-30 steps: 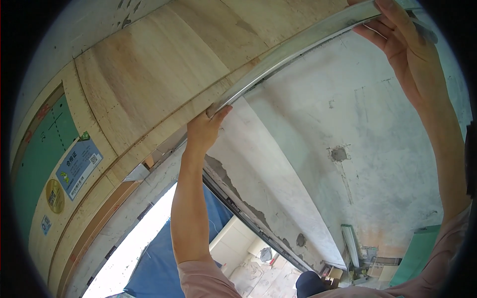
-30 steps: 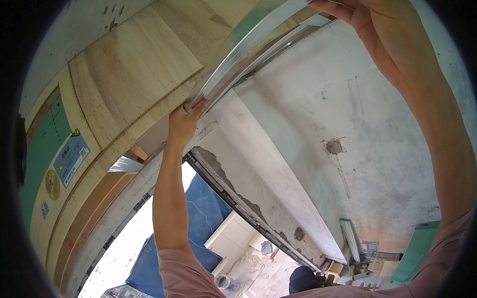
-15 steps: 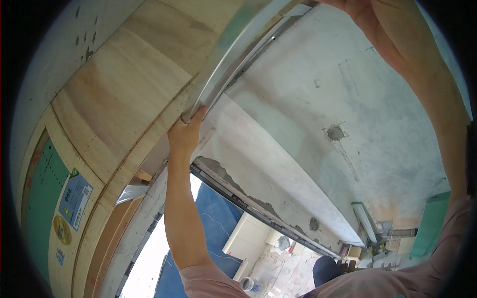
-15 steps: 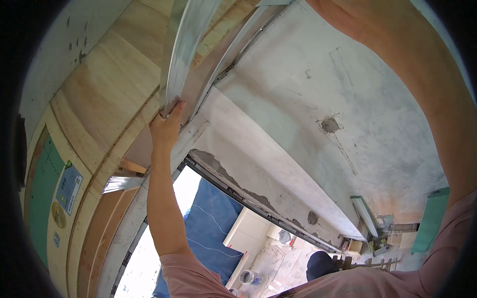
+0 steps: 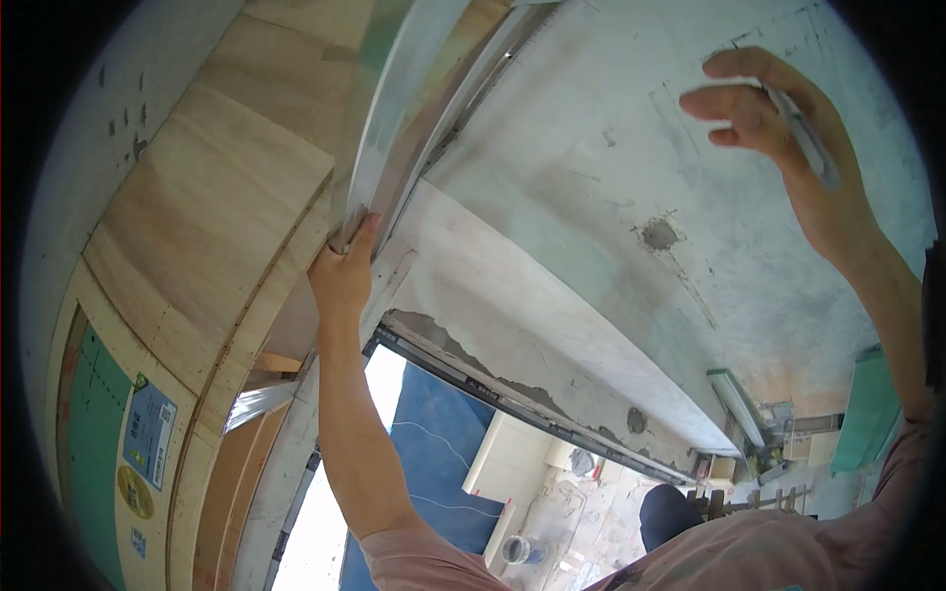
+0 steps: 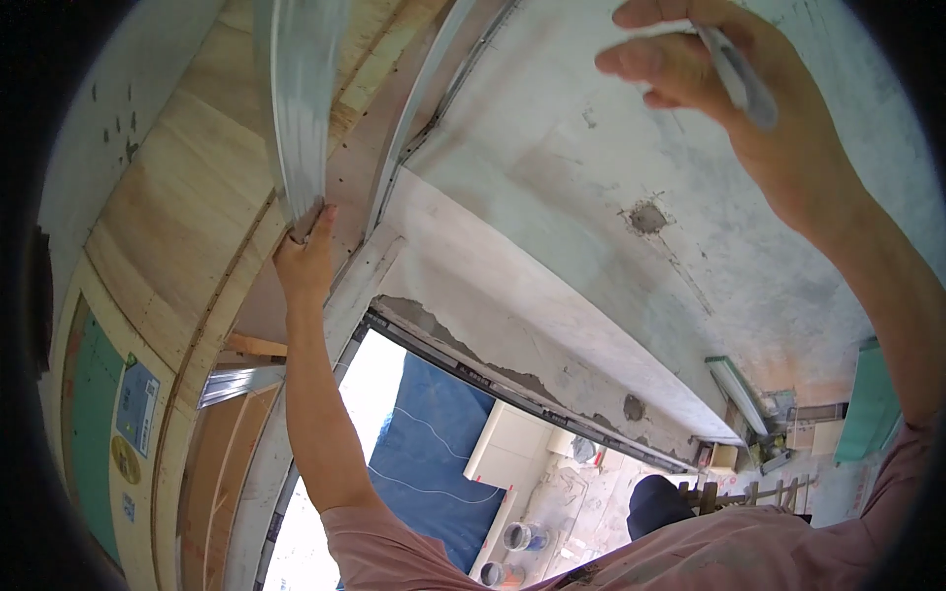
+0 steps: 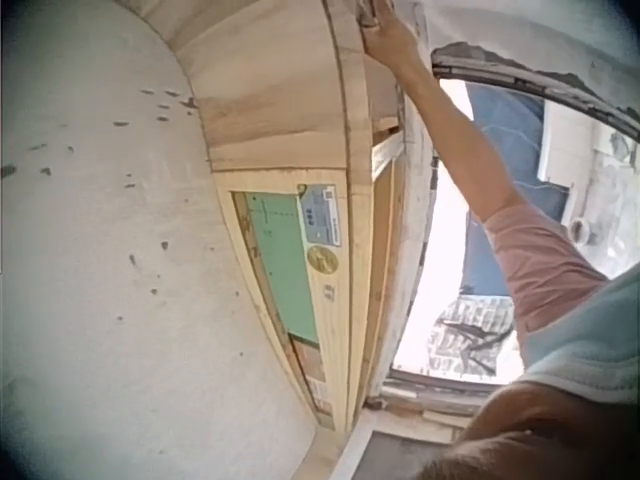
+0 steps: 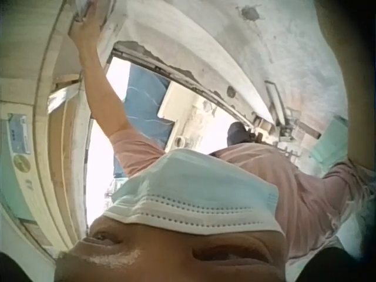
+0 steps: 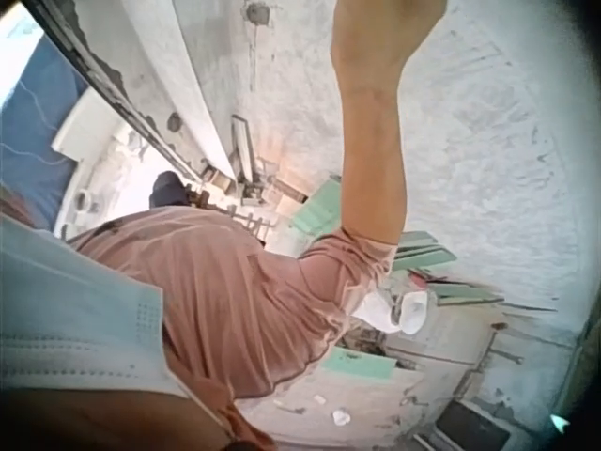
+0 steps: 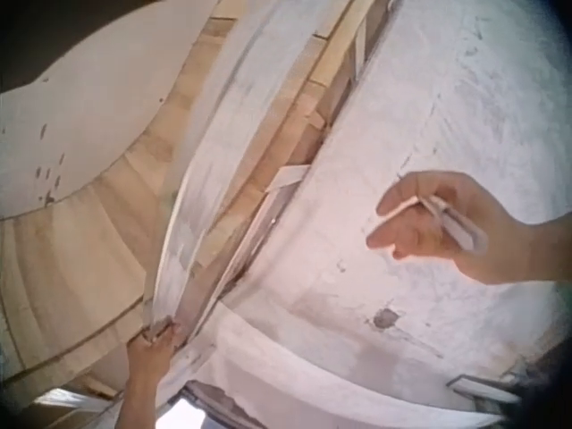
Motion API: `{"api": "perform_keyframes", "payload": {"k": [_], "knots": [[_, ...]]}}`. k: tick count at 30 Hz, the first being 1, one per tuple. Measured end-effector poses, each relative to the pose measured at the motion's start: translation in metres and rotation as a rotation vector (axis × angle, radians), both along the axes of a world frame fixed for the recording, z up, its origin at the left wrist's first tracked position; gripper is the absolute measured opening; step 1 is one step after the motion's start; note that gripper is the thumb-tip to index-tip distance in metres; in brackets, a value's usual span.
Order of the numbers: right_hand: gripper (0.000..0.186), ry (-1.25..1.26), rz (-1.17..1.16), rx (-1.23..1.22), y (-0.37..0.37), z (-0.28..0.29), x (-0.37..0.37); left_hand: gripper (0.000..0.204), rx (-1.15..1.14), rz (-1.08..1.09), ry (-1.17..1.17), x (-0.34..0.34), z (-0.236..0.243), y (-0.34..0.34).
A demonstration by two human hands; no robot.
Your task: Installing, marking, and securing metal tracks/studs into a ceiling structure during an indoor renovation.
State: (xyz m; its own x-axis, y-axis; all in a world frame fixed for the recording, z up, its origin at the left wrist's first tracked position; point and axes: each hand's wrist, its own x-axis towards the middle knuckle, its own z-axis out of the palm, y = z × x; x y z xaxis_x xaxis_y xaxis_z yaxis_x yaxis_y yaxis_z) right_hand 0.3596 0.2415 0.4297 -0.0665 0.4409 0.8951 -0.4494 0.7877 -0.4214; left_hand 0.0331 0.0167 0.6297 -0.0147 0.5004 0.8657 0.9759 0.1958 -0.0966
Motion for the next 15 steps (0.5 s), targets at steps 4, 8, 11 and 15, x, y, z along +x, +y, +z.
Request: {"api": "perform_keyframes", "payload": {"k": [4, 8, 11, 15], "knots": [[0.05, -0.186, 0.14, 0.079, -0.027, -0.006, -0.004, 0.043, 0.024, -0.001, -0.018, -0.003, 0.001, -0.005], [0.057, -0.435, 0.226, 0.32, -0.063, 0.028, 0.015, 0.043, -0.002, -0.03, -0.028, -0.003, 0.001, -0.002], [0.061, -0.341, 0.065, 0.741, -0.092, 0.076, -0.001, 0.042, 0.055, -0.046, 0.051, 0.001, -0.001, -0.003], [0.038, -0.477, 0.174, 0.446, -0.146, 0.14, -0.014, 0.043, -0.033, -0.184, 0.079, -0.009, -0.001, -0.003]]}}
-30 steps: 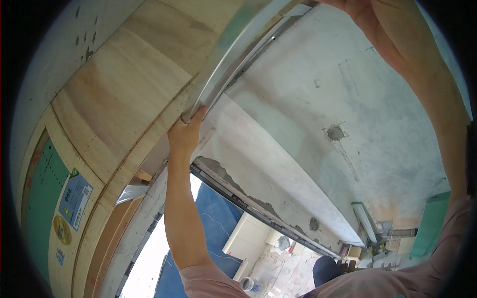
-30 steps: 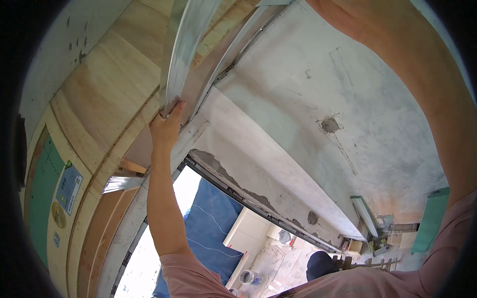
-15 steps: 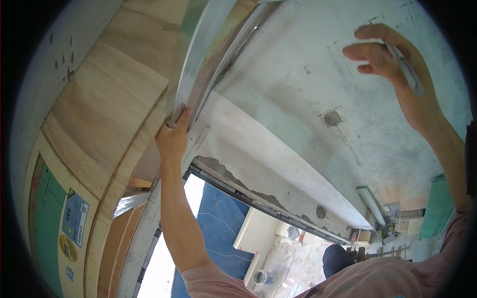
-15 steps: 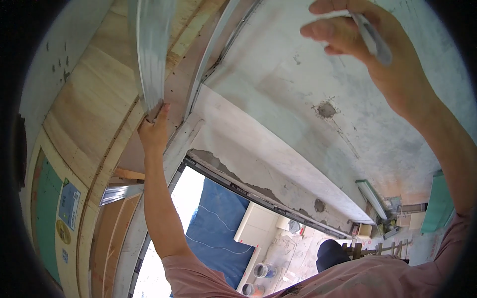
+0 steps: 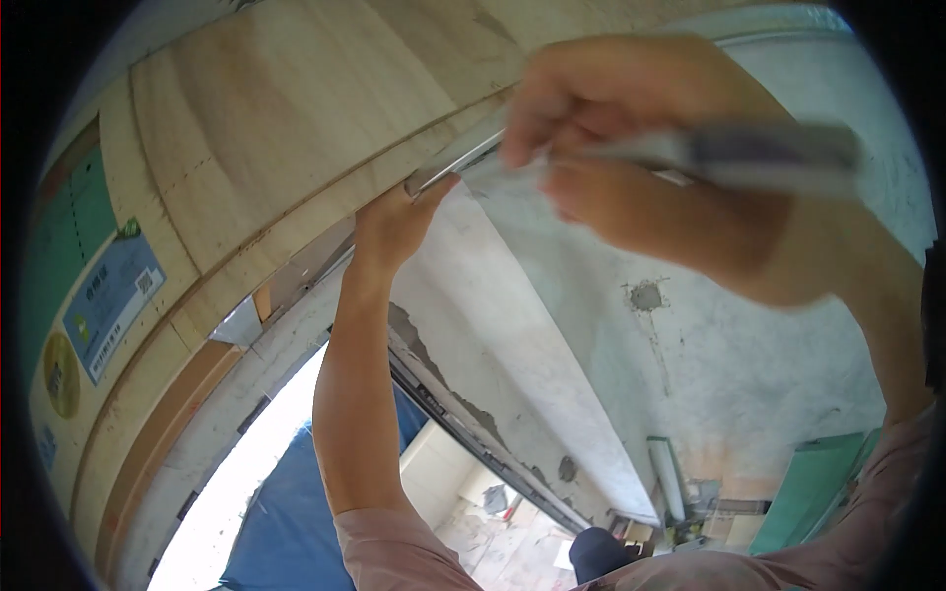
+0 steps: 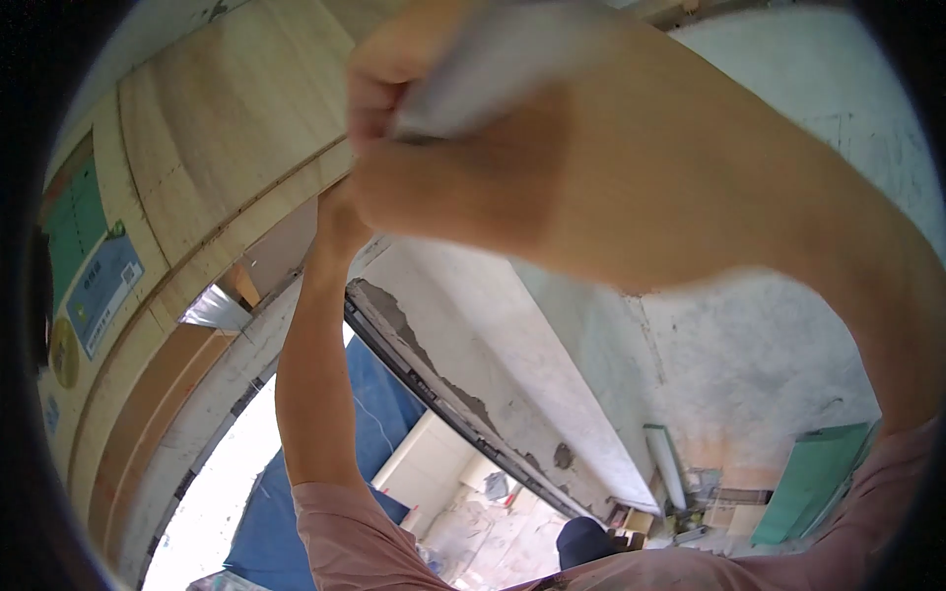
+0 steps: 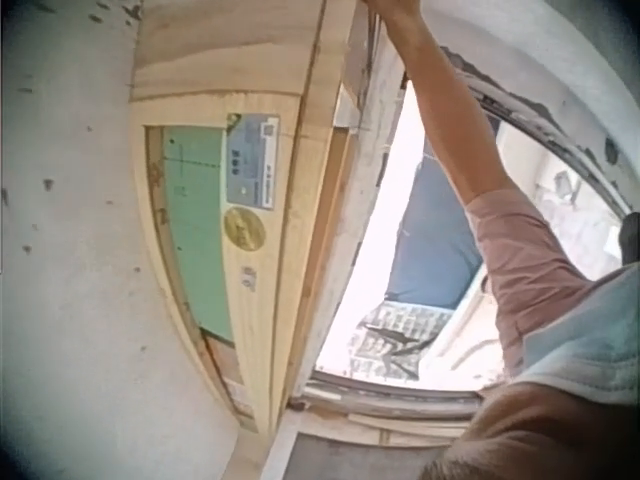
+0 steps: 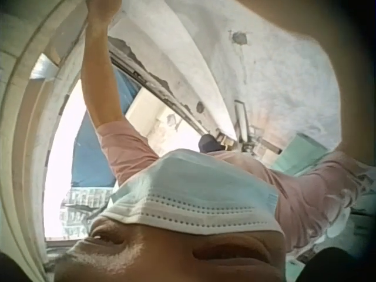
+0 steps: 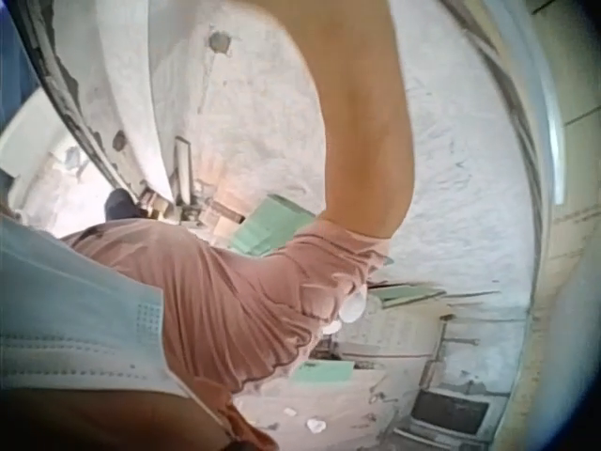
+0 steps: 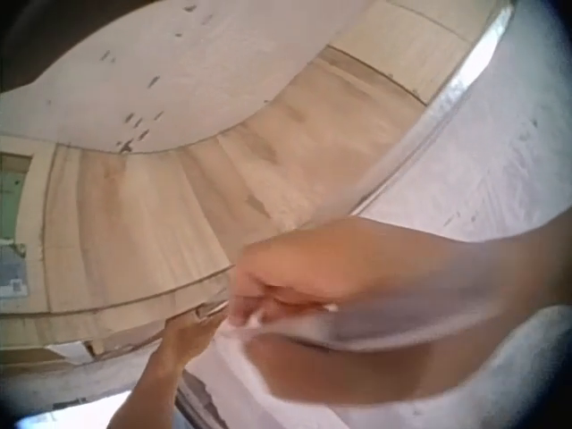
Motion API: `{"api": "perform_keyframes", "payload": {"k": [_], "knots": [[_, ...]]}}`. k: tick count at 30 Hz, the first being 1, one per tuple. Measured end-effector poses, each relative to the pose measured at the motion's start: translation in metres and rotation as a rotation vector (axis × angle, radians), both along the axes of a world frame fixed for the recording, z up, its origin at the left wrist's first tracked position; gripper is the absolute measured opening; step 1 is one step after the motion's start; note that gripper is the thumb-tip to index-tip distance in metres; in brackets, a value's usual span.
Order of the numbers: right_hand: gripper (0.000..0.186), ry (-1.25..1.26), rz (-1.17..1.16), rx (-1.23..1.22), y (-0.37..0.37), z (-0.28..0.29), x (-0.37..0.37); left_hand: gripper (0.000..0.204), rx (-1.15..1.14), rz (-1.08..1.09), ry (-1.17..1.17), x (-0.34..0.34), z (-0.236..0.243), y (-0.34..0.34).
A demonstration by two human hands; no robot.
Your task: Installing, marking, and securing metal tracks/studs into a ceiling structure during an indoor renovation.
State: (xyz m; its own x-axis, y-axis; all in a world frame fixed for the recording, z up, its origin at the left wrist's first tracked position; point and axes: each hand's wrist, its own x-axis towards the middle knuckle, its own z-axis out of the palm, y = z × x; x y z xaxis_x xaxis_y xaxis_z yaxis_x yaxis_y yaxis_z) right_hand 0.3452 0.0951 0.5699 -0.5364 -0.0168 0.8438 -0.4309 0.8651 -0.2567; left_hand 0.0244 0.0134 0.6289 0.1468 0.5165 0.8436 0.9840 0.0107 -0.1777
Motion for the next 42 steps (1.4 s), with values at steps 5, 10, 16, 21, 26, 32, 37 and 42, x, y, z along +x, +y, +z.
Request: {"api": "perform_keyframes", "payload": {"k": [5, 10, 16, 21, 26, 32, 37, 42], "knots": [[0.06, -0.343, -0.5, 0.395, -0.022, 0.095, -0.048, 0.048, 0.042, 0.005, 0.019, -0.014, 0.002, 0.001], [0.037, 0.166, -0.398, 0.134, -0.021, 0.09, -0.106, 0.053, 0.085, 0.119, 0.135, -0.007, -0.001, 0.001], [0.039, 0.239, -0.495, 0.228, -0.026, 0.101, -0.123, 0.052, 0.156, 0.187, 0.249, -0.007, 0.001, 0.001], [0.037, 0.242, -0.509, 0.256, -0.029, 0.104, -0.134, 0.047, 0.183, 0.099, 0.294, -0.011, 0.002, 0.002], [0.036, 0.211, -0.537, 0.283, -0.029, 0.107, -0.139, 0.042, 0.262, 0.005, 0.376, -0.015, 0.001, 0.006], [0.036, 0.247, -0.517, 0.256, -0.037, 0.105, -0.135, 0.043, 0.253, 0.041, 0.408, -0.018, 0.001, 0.005], [0.036, 0.211, -0.588, 0.312, -0.031, 0.103, -0.14, 0.046, 0.217, 0.067, 0.36, -0.016, 0.002, 0.004], [0.037, 0.191, -0.577, 0.292, -0.03, 0.104, -0.136, 0.049, 0.193, 0.101, 0.337, -0.015, 0.002, 0.003]]}}
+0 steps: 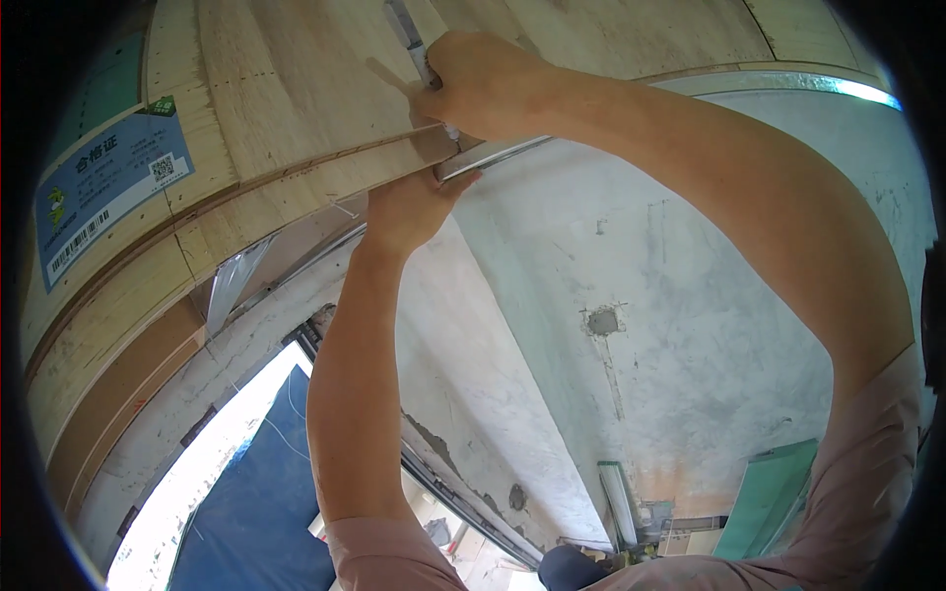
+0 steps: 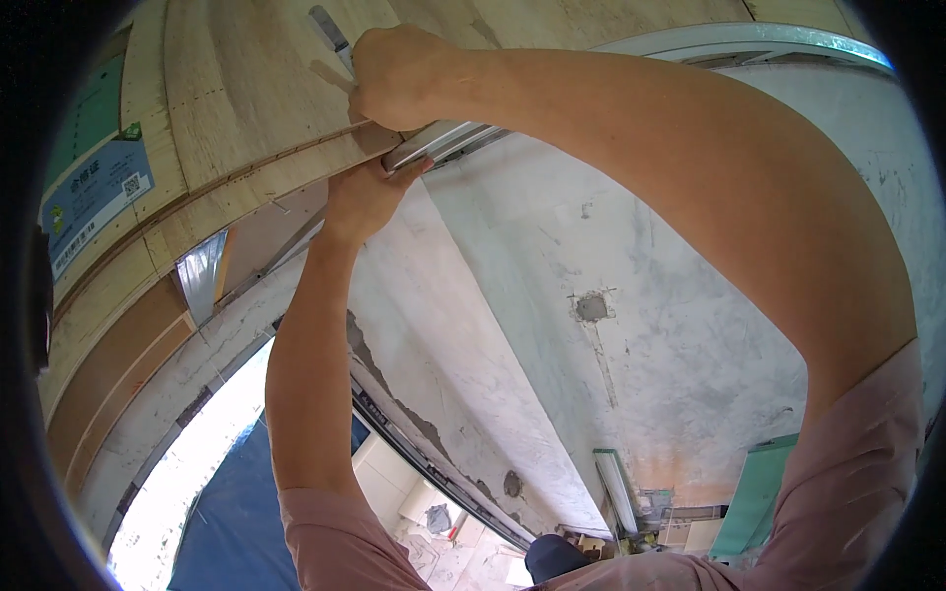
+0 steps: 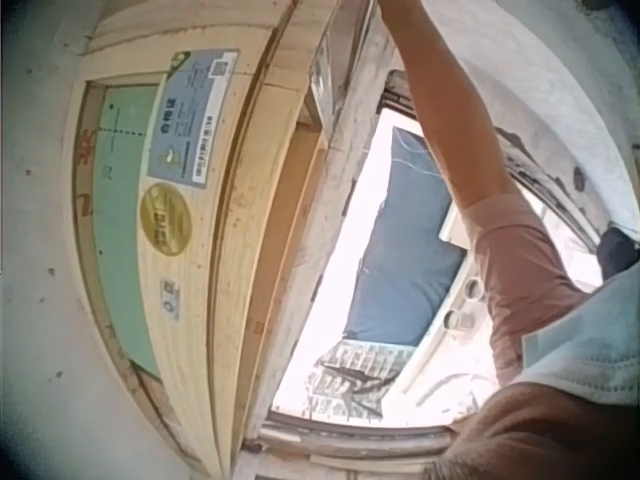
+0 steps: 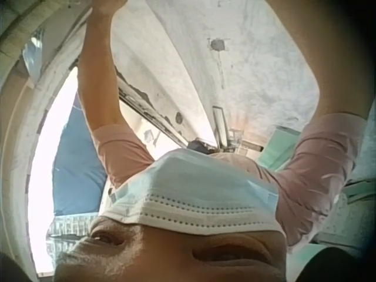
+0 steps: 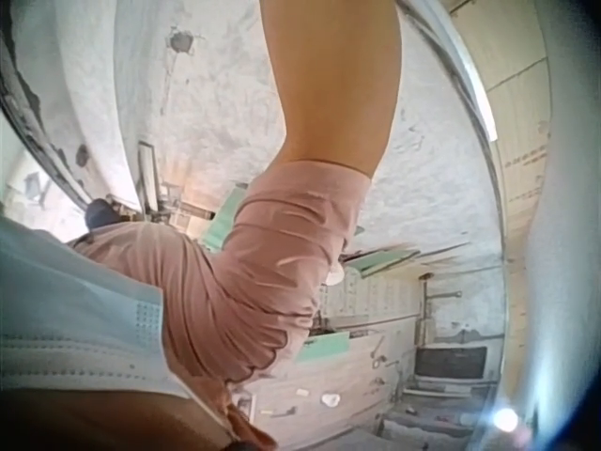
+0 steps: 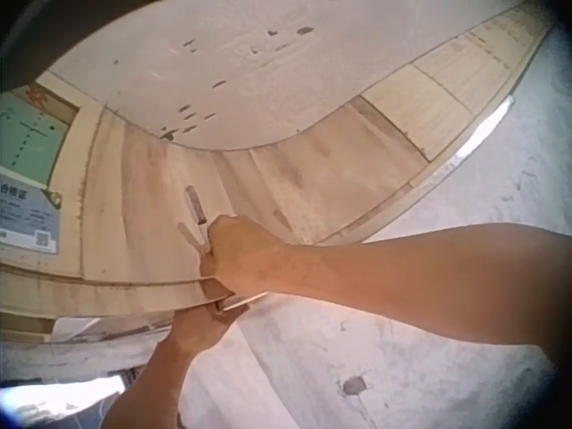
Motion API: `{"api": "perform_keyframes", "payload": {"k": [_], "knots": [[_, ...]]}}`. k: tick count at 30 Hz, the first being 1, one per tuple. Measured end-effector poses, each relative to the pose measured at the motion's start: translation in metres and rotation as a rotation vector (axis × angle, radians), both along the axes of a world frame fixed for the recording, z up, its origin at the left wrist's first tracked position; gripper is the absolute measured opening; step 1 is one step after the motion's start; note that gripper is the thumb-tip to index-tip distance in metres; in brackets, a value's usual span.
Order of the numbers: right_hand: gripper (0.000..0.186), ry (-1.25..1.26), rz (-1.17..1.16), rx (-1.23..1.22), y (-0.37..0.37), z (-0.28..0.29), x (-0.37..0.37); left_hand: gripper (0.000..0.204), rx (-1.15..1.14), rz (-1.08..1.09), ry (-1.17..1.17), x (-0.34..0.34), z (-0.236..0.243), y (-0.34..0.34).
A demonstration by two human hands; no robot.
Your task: Installing, marking, and securing metal tracks/studs into a ceiling structure during an indoor renovation.
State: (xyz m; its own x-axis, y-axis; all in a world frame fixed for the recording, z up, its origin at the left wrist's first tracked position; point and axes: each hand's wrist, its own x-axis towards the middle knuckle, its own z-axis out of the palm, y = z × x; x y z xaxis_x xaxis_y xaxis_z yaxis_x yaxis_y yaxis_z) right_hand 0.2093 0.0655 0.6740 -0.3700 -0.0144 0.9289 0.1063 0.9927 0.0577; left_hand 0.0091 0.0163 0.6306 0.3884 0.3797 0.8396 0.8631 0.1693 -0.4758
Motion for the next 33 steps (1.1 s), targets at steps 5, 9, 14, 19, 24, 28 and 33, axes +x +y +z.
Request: {"api": "perform_keyframes", "payload": {"k": [5, 9, 14, 19, 24, 28, 33], "knots": [[0.039, -0.019, 0.034, -0.069, 0.0, -0.002, 0.007, 0.056, -0.017, -0.04, -0.004, 0.0, 0.001, 0.0], [0.04, 0.052, 0.021, -0.045, 0.009, 0.005, 0.008, 0.059, -0.116, 0.094, -0.166, 0.011, 0.001, -0.003], [0.038, -0.048, -0.135, -0.187, 0.019, 0.013, 0.013, 0.057, -0.11, 0.063, -0.196, 0.013, 0.0, -0.004], [0.037, -0.044, -0.163, -0.167, 0.025, 0.013, 0.014, 0.058, -0.121, 0.069, -0.244, 0.012, -0.001, -0.004], [0.037, -0.011, -0.137, -0.155, 0.031, 0.016, 0.005, 0.062, -0.168, 0.079, -0.277, 0.012, 0.002, -0.009], [0.038, -0.035, -0.091, -0.219, 0.035, 0.013, 0.004, 0.062, -0.167, 0.109, -0.255, 0.012, 0.002, -0.005], [0.038, -0.023, -0.133, -0.088, 0.029, 0.013, 0.001, 0.059, -0.136, 0.048, -0.209, 0.009, 0.0, -0.005]]}}
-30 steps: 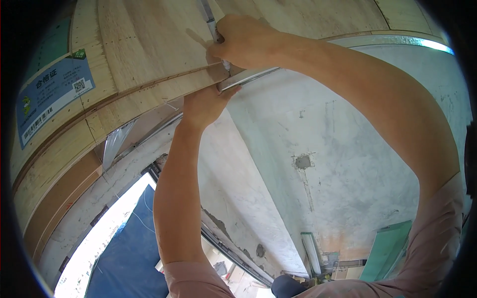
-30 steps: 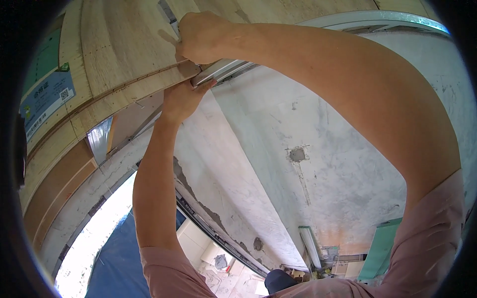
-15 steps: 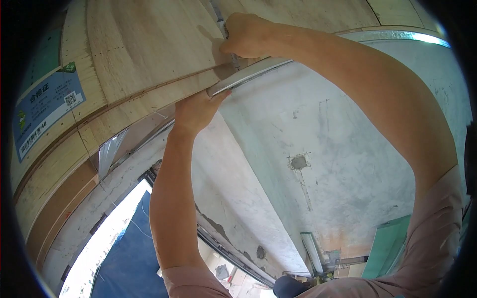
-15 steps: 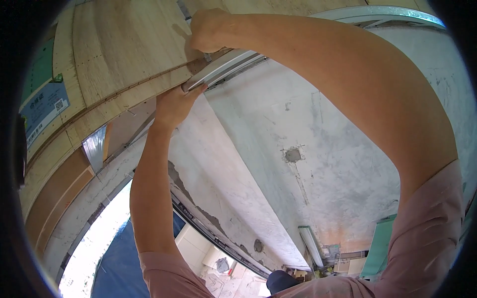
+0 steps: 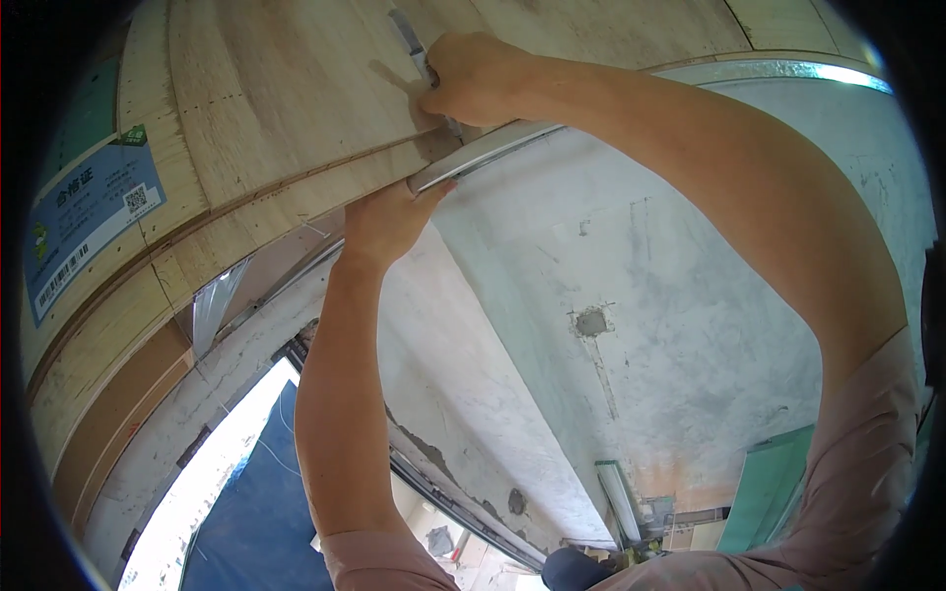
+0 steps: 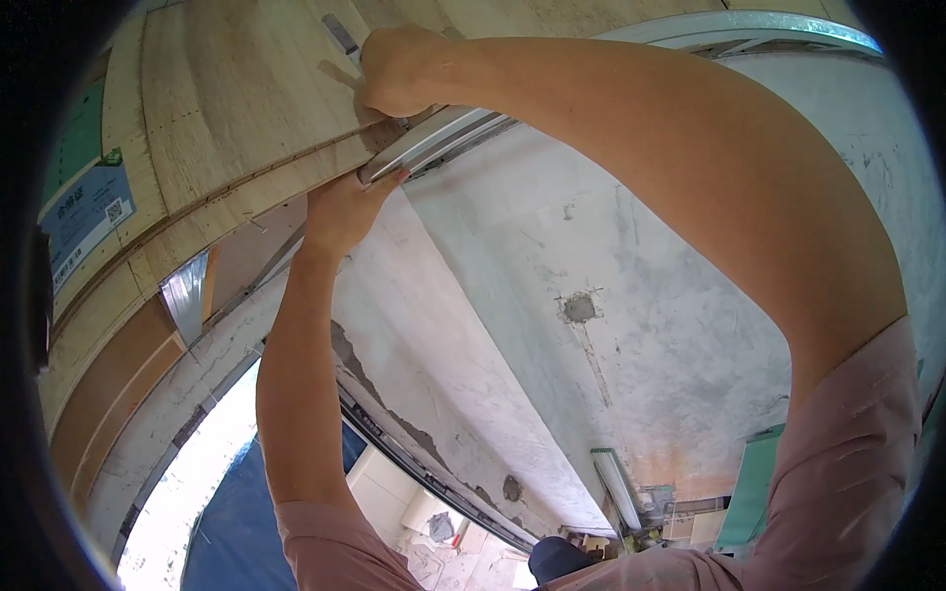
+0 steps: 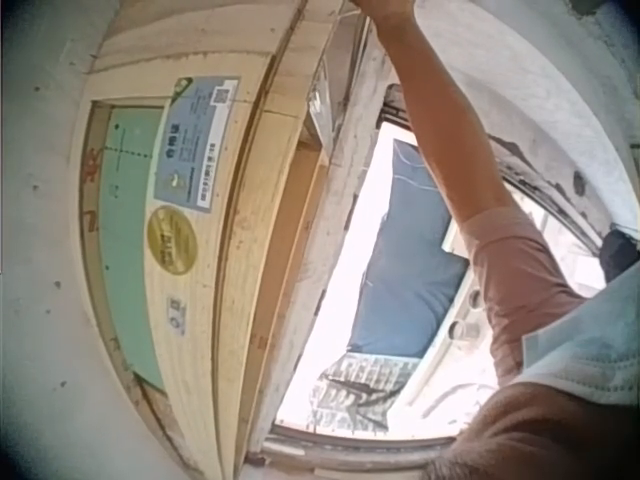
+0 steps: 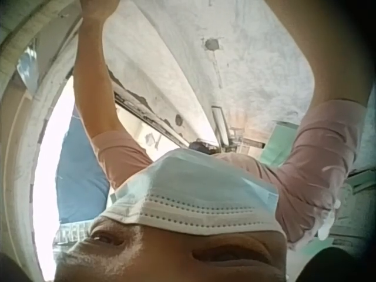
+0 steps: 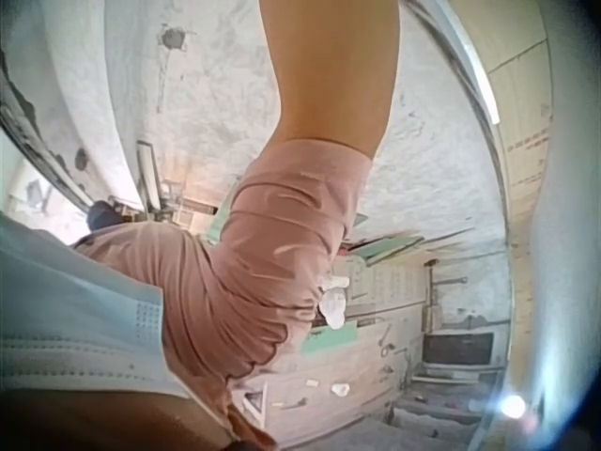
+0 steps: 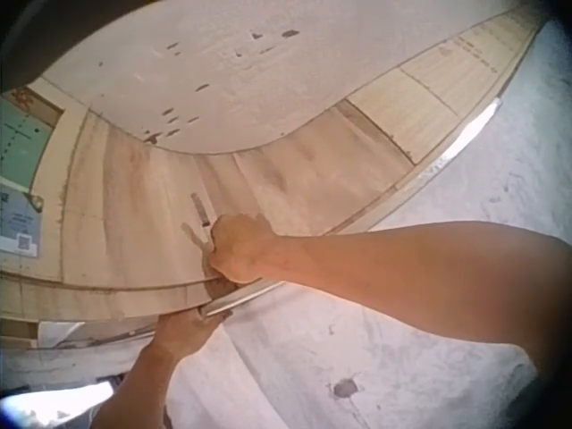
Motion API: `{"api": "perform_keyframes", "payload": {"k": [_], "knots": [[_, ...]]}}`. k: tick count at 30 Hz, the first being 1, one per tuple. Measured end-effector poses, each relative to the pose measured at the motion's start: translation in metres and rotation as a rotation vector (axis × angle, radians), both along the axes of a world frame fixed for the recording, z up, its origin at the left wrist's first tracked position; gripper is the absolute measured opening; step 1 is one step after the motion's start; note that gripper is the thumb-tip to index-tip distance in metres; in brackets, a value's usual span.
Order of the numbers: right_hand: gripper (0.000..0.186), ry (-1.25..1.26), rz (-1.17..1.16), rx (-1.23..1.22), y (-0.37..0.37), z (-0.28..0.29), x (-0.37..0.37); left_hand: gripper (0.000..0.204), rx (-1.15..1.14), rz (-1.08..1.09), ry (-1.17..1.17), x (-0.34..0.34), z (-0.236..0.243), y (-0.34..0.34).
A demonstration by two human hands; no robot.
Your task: Installing, marking, and securing metal tracks/studs into a ceiling structure during an indoor renovation.
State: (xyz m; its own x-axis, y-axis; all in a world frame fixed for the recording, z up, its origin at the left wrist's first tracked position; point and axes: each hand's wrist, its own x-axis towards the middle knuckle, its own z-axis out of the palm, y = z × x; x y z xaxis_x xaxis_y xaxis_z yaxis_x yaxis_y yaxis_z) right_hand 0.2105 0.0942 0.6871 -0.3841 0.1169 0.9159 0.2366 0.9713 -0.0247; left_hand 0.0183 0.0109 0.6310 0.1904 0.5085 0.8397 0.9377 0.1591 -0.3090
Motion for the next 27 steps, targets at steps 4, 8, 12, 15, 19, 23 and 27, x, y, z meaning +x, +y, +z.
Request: {"api": "perform_keyframes", "payload": {"k": [4, 8, 12, 15, 19, 23, 27], "knots": [[0.036, -0.014, 0.072, 0.005, -0.014, -0.001, 0.004, 0.062, -0.008, 0.073, -0.012, 0.001, -0.001, -0.002], [0.034, -0.017, 0.0, 0.048, -0.012, -0.001, 0.005, 0.065, -0.017, 0.041, -0.039, 0.007, 0.0, -0.002], [0.033, 0.001, -0.031, 0.079, -0.01, -0.003, -0.003, 0.063, -0.044, 0.085, -0.084, -0.005, 0.002, 0.002], [0.033, -0.007, -0.038, 0.053, -0.011, -0.002, -0.004, 0.062, -0.012, 0.044, -0.016, -0.004, 0.001, 0.002], [0.033, 0.015, -0.044, 0.074, -0.01, -0.006, -0.006, 0.061, -0.008, 0.064, -0.014, -0.007, 0.001, 0.004], [0.033, 0.015, -0.042, 0.074, -0.015, -0.008, 0.002, 0.067, 0.005, 0.102, 0.015, -0.004, 0.001, 0.004], [0.032, -0.002, 0.076, 0.077, -0.023, -0.012, 0.011, 0.063, 0.023, 0.108, 0.07, 0.003, 0.001, 0.005]]}}
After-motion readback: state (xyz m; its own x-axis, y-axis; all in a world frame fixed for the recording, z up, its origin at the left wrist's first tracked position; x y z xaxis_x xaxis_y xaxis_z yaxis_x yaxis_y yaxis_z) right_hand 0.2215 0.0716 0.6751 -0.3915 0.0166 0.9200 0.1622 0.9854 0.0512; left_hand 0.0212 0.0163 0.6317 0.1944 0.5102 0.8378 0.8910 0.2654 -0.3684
